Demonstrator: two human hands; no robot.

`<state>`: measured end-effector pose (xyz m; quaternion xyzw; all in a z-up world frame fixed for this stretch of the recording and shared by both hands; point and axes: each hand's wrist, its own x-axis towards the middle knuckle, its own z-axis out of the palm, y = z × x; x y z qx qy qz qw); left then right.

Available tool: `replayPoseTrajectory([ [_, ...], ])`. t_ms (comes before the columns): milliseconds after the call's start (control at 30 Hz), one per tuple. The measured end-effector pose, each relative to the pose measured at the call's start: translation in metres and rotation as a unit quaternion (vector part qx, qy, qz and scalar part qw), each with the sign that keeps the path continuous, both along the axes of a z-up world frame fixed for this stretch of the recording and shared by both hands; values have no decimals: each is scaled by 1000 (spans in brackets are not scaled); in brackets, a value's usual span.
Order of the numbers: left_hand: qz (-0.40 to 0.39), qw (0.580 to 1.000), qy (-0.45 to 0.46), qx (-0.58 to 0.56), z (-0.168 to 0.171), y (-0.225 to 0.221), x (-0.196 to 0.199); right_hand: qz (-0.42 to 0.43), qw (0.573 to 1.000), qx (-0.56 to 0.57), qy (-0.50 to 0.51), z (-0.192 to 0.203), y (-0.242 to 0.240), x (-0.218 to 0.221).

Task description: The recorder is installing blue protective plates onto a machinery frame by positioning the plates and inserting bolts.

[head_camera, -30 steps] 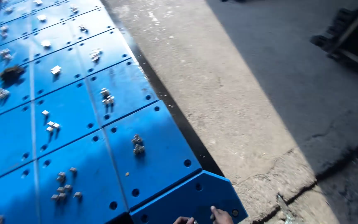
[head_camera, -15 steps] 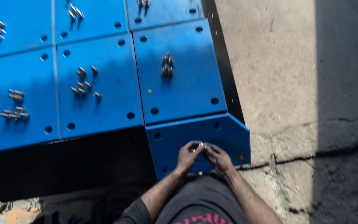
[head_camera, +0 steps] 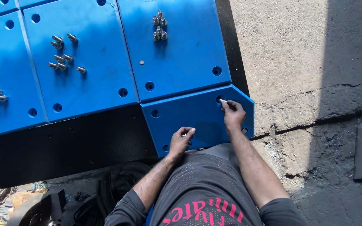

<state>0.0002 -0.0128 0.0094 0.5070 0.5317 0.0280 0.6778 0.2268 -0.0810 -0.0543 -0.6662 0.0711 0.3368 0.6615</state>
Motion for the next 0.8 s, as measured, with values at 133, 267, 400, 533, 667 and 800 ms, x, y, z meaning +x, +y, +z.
replayPoseTrajectory([
  [133, -6, 999, 31, -10, 7, 7, -6, 115, 935, -235, -238, 25, 18, -5],
  [267, -5, 999, 35, -8, 3, 13, -11, 210, 837, -257, -436, 12, 24, -6],
  [400, 7, 999, 35, -15, 3, 19, -14, 232, 769, -322, -502, 22, 18, -8],
  [533, 16, 999, 36, -20, -2, 22, -18, 269, 753, -290, -526, 10, 5, -3],
  [667, 16, 998, 36, -38, -4, 23, -23, 300, 727, -307, -536, 17, 14, -1],
  [800, 18, 998, 35, -41, -8, 26, -25, 354, 704, -394, -472, 34, 24, 2],
])
